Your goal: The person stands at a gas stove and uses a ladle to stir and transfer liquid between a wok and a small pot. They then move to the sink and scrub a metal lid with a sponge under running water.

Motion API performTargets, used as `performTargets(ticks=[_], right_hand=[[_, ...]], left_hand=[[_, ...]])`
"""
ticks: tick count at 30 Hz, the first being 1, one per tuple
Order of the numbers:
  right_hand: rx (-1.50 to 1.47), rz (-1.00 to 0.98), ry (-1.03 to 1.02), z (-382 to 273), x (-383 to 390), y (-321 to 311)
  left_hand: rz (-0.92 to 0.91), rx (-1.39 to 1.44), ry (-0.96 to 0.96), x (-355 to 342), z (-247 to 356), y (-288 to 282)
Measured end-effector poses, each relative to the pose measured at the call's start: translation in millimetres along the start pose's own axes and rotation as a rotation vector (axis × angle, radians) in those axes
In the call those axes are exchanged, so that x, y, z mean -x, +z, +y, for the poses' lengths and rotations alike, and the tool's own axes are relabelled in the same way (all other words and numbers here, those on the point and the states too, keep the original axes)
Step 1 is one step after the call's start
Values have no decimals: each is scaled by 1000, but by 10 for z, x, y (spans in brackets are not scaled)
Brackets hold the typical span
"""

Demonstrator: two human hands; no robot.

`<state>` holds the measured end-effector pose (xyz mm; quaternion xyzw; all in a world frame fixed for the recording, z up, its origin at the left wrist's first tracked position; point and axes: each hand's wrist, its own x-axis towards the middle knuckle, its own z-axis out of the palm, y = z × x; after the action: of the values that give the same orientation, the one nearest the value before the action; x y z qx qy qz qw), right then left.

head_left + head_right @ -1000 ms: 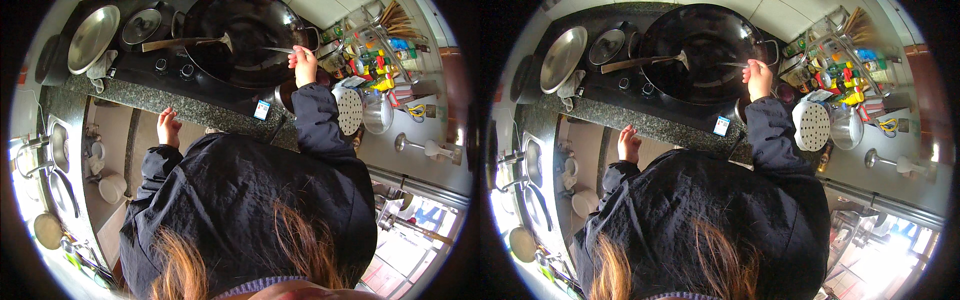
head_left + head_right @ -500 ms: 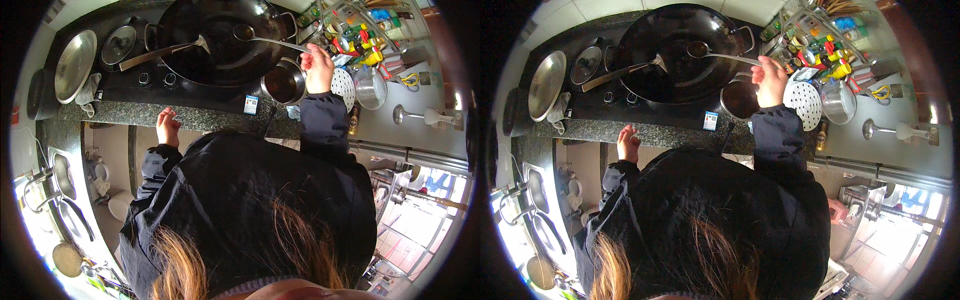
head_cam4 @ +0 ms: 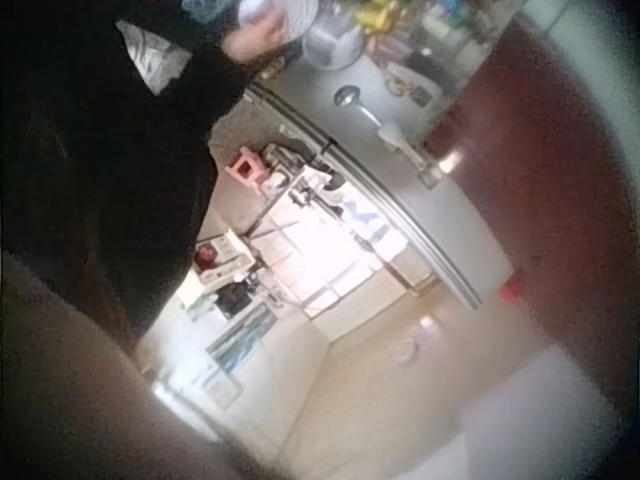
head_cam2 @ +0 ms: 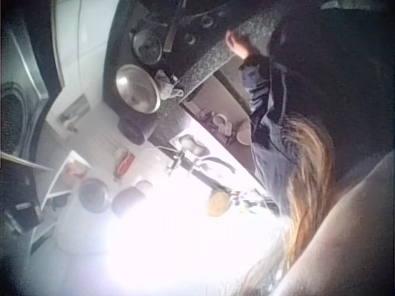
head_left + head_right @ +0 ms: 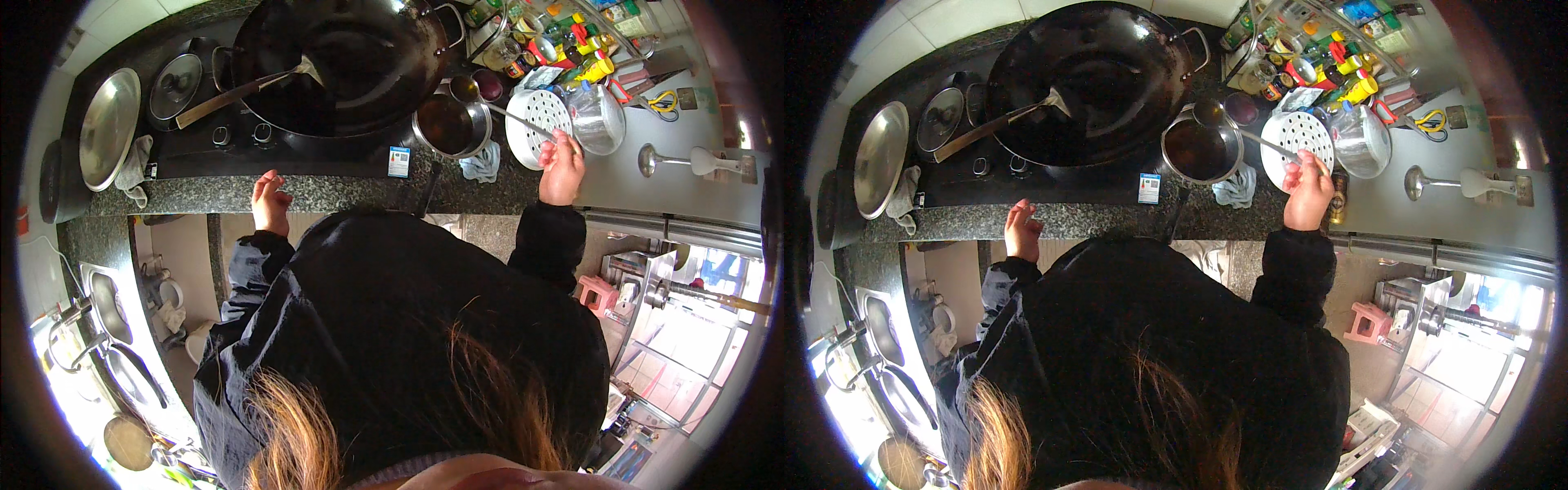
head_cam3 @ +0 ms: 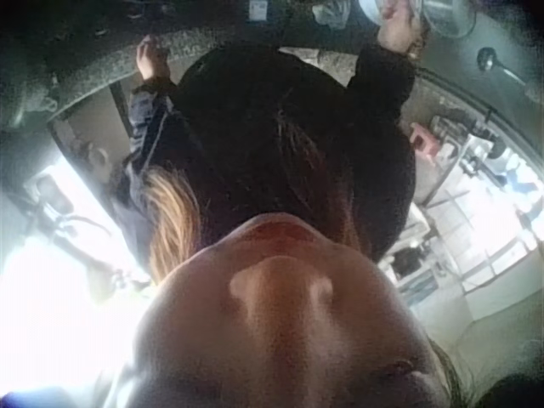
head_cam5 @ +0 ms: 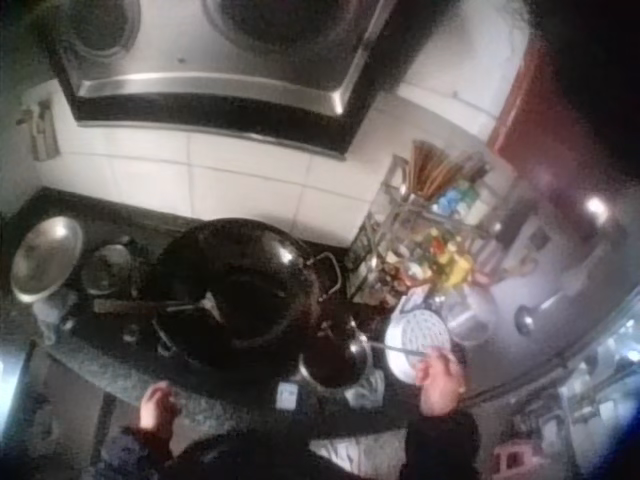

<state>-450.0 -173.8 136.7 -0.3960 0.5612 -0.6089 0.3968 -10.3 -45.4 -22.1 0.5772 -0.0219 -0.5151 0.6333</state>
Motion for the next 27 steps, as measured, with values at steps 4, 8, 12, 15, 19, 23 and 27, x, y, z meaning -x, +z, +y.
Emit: performTargets(ticks=[4,8,12,15,19,23,27], right_hand=[[111,-4,26,391,99,-158],[260,-69,17,700,234,-236],[469,-243,-128,784,292,-329],[638,-380,-393,759,273,-393],[394,-120,-125,733,225,-406],[34,155,98,632,82,-348],[-356,127,106,395,-85,-149]], left_hand=[[-18,5,24,-23,-11,-14],[-14,5,7,-13,-14,-31],[-18,5,22,-3,-27,-39],[-27,-9,16,-3,-23,-55],[-15,-28,18,-4,-38,-57],[15,-38,-18,-20,-47,-89],[10,3,-7,-24,-59,-137]])
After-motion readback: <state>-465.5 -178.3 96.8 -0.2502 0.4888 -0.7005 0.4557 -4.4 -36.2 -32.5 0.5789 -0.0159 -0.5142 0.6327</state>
